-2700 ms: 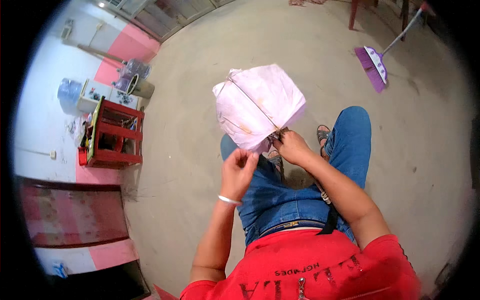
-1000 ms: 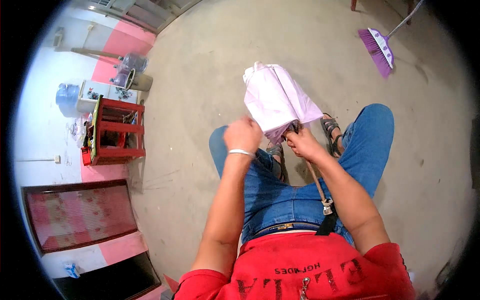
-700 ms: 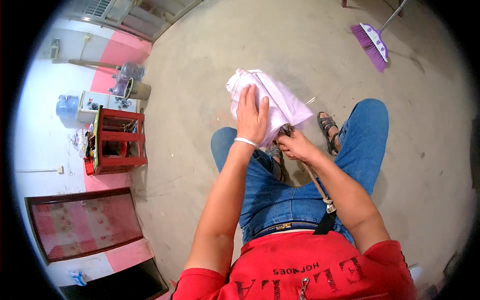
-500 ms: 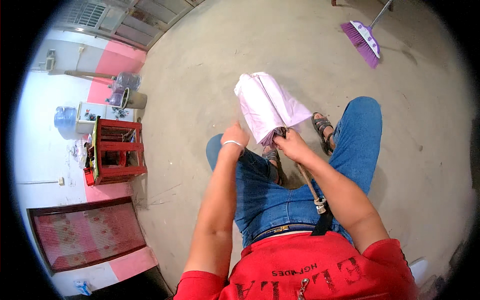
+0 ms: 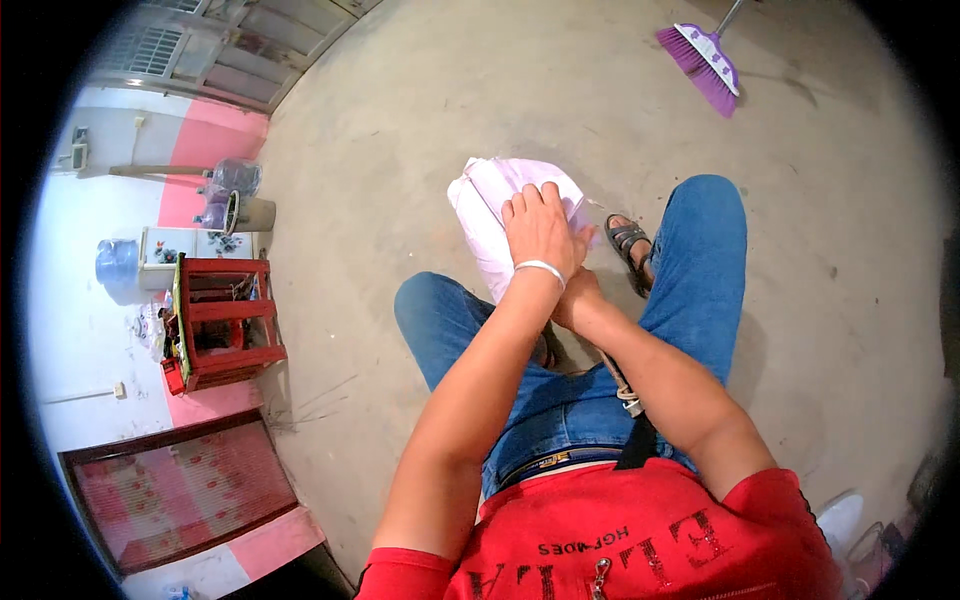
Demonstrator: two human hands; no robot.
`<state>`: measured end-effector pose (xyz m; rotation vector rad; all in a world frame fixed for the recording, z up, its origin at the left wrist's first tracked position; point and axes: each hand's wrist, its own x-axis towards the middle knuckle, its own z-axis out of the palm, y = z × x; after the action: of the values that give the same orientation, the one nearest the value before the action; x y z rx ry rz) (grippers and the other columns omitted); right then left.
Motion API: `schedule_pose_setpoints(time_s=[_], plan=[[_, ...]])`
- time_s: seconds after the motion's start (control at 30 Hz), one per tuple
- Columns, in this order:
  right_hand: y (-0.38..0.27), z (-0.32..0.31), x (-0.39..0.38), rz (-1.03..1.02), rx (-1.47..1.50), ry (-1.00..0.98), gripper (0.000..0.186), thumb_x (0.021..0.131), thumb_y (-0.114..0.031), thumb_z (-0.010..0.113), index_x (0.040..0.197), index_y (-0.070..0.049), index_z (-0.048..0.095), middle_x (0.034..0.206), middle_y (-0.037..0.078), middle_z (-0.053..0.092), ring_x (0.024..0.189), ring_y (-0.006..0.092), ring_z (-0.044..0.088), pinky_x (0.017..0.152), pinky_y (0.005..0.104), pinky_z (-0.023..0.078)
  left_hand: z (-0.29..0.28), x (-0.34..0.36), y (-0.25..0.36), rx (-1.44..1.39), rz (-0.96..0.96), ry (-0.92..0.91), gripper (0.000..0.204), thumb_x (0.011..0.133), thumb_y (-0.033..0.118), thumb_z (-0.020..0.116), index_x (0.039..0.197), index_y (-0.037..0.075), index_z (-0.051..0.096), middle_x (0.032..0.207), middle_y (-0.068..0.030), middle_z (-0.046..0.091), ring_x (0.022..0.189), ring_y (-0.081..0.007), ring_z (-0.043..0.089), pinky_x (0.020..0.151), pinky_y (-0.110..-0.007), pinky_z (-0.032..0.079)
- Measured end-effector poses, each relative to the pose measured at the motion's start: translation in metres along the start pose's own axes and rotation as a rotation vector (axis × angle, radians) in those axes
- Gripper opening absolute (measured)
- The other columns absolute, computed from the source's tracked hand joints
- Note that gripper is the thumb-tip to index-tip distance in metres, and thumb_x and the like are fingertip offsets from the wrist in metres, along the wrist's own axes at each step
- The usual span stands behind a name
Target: Inspecting and repairing a small pink umbrella while sitting and then standing in a room.
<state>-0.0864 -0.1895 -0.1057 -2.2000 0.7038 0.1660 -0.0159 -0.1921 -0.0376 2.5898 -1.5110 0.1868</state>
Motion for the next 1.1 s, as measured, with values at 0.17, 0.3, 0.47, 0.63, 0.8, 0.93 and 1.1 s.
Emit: schedule_pose_setpoints(time_s=[0.17, 0.3, 0.47, 0.63, 0.8, 0.93, 1.1], plan=[[-0.012, -0.012, 0.001, 0.053, 0.068, 0.006, 0.039, 0.083, -0.033, 0.058, 0.107, -0.002, 0.061, 0.106, 0.022, 0.064, 0.097, 0.0365, 0.063, 0.084, 0.0432, 0.050, 0.006, 0.017, -0.035, 0.046, 0.053, 0.186, 0.022, 0.073, 0.024, 0.066, 0.078, 0.003, 0.062, 0.077, -0.0145, 0.064, 0.078, -0.0323, 0.060, 0.077, -0.042, 0.043], [-0.004, -0.017, 0.004, 0.150, 0.365, 0.066, 0.040, 0.081, -0.028, 0.060, 0.098, 0.007, 0.060, 0.099, 0.029, 0.061, 0.095, 0.0416, 0.061, 0.082, 0.0462, 0.048, -0.013, -0.002, -0.061, -0.456, -0.414, 0.192, 0.022, 0.074, 0.022, 0.064, 0.075, 0.000, 0.062, 0.071, -0.0157, 0.064, 0.070, -0.0346, 0.061, 0.067, -0.043, 0.046], [-0.006, -0.012, 0.008, 0.056, 0.560, 0.103, 0.035, 0.082, -0.023, 0.057, 0.088, 0.012, 0.058, 0.087, 0.030, 0.063, 0.090, 0.0401, 0.062, 0.080, 0.0468, 0.048, -0.002, -0.053, -0.130, -0.748, -0.831, -0.059, 0.036, 0.078, 0.025, 0.065, 0.097, -0.005, 0.061, 0.086, -0.0177, 0.066, 0.076, -0.0336, 0.062, 0.070, -0.041, 0.048], [-0.004, -0.005, 0.002, 0.041, 0.343, 0.246, 0.032, 0.082, -0.022, 0.058, 0.086, 0.010, 0.058, 0.080, 0.025, 0.065, 0.088, 0.0396, 0.063, 0.080, 0.0456, 0.048, -0.028, -0.059, -0.100, -0.244, -0.476, 0.281, 0.043, 0.081, 0.021, 0.061, 0.116, -0.003, 0.051, 0.118, -0.0228, 0.054, 0.106, -0.0365, 0.052, 0.091, -0.042, 0.041], [-0.004, -0.001, 0.000, -0.030, 0.381, 0.151, 0.034, 0.082, -0.022, 0.058, 0.093, 0.011, 0.057, 0.095, 0.031, 0.061, 0.091, 0.0445, 0.059, 0.082, 0.0472, 0.046, -0.026, -0.031, -0.072, -0.297, 0.120, 0.160, 0.045, 0.089, 0.021, 0.052, 0.128, 0.000, 0.045, 0.133, -0.0220, 0.043, 0.127, -0.0379, 0.038, 0.106, -0.043, 0.030], [-0.008, -0.002, -0.001, -0.041, 0.404, 0.175, 0.035, 0.081, -0.022, 0.056, 0.092, 0.011, 0.056, 0.095, 0.032, 0.060, 0.091, 0.0460, 0.058, 0.082, 0.0492, 0.045, 0.016, -0.044, -0.129, -0.209, -0.256, 0.034, 0.050, 0.092, 0.030, 0.046, 0.133, 0.002, 0.043, 0.135, -0.0219, 0.044, 0.125, -0.0361, 0.042, 0.105, -0.041, 0.033], [0.002, -0.008, 0.002, 0.028, 0.379, 0.251, 0.037, 0.082, -0.025, 0.059, 0.092, 0.011, 0.056, 0.091, 0.030, 0.061, 0.089, 0.0448, 0.059, 0.082, 0.0492, 0.046, -0.033, -0.017, -0.125, 0.173, -0.472, -0.595, 0.028, 0.085, 0.022, 0.050, 0.103, 0.007, 0.065, 0.110, -0.0195, 0.062, 0.112, -0.0353, 0.053, 0.093, -0.043, 0.044]])
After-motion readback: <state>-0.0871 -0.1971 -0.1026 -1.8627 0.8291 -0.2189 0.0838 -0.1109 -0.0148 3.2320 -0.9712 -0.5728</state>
